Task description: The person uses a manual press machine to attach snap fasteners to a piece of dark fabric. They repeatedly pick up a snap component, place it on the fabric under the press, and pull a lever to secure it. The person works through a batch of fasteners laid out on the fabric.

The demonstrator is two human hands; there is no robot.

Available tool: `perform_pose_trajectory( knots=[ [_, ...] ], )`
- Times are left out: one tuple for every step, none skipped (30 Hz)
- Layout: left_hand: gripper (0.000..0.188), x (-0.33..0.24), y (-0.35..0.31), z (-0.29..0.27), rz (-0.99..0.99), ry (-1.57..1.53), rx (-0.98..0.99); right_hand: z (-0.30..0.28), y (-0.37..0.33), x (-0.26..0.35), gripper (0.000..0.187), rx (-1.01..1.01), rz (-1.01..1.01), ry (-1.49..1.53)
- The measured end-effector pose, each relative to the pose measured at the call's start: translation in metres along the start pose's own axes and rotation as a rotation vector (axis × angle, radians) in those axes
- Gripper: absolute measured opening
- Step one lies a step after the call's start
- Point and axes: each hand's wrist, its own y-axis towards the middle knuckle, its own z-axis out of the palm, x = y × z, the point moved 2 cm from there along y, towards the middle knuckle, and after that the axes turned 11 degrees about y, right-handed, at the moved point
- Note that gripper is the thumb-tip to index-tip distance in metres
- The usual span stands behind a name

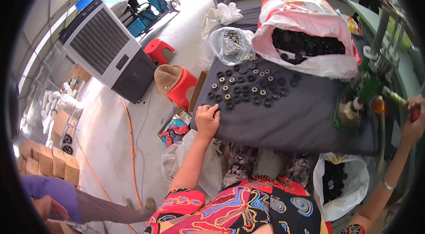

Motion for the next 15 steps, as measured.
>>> perform_pose_trajectory(
  knots=[
    [0.024,0.0,-0.002,-0.005,-0.01,0.007,-0.011,-0.017,-0.003,-0.022,0.026,-0.002,0.046,0.043],
    [0.024,-0.003,0.0,0.002,-0.014,-0.033,-0.011,-0.052,0.003,-0.037,0.023,0.029,0.116,0.086],
    [0.025,-0.009,0.004,0.004,-0.016,-0.042,-0.04,-0.103,0.01,-0.067,0.021,0.065,0.211,0.192],
    [0.025,-0.011,0.006,0.006,-0.019,-0.058,-0.044,-0.136,0.012,-0.091,0.02,0.097,0.288,0.294],
    [0.025,-0.012,0.006,0.008,-0.02,-0.071,-0.041,-0.158,0.013,-0.109,0.019,0.111,0.328,0.357],
    [0.026,-0.01,0.004,0.007,-0.027,-0.069,-0.032,-0.148,0.011,-0.111,0.019,0.104,0.345,0.35],
    [0.026,-0.01,0.002,0.007,-0.041,-0.077,-0.019,-0.143,0.009,-0.111,0.019,0.095,0.355,0.336],
    [0.027,-0.009,0.002,0.006,-0.052,-0.079,-0.028,-0.138,0.01,-0.109,0.019,0.083,0.366,0.315],
    [0.027,-0.007,0.002,0.003,-0.058,-0.08,-0.035,-0.135,0.009,-0.109,0.019,0.079,0.346,0.272],
    [0.028,-0.007,0.002,0.002,-0.062,-0.084,-0.042,-0.132,0.008,-0.109,0.018,0.074,0.325,0.228],
    [0.028,-0.007,0.003,0.001,-0.067,-0.09,-0.035,-0.13,0.008,-0.108,0.018,0.069,0.303,0.182],
    [0.028,-0.006,0.003,-0.001,-0.071,-0.091,-0.03,-0.128,0.007,-0.109,0.018,0.056,0.312,0.214],
    [0.027,-0.005,0.004,-0.002,-0.075,-0.092,-0.024,-0.126,0.006,-0.11,0.019,0.044,0.32,0.245],
    [0.027,-0.006,0.002,-0.002,-0.072,-0.09,-0.019,-0.125,0.006,-0.111,0.019,0.032,0.328,0.276],
    [0.027,-0.007,0.003,0.0,-0.063,-0.086,-0.013,-0.13,0.004,-0.115,0.02,0.003,0.36,0.277]
  ],
)
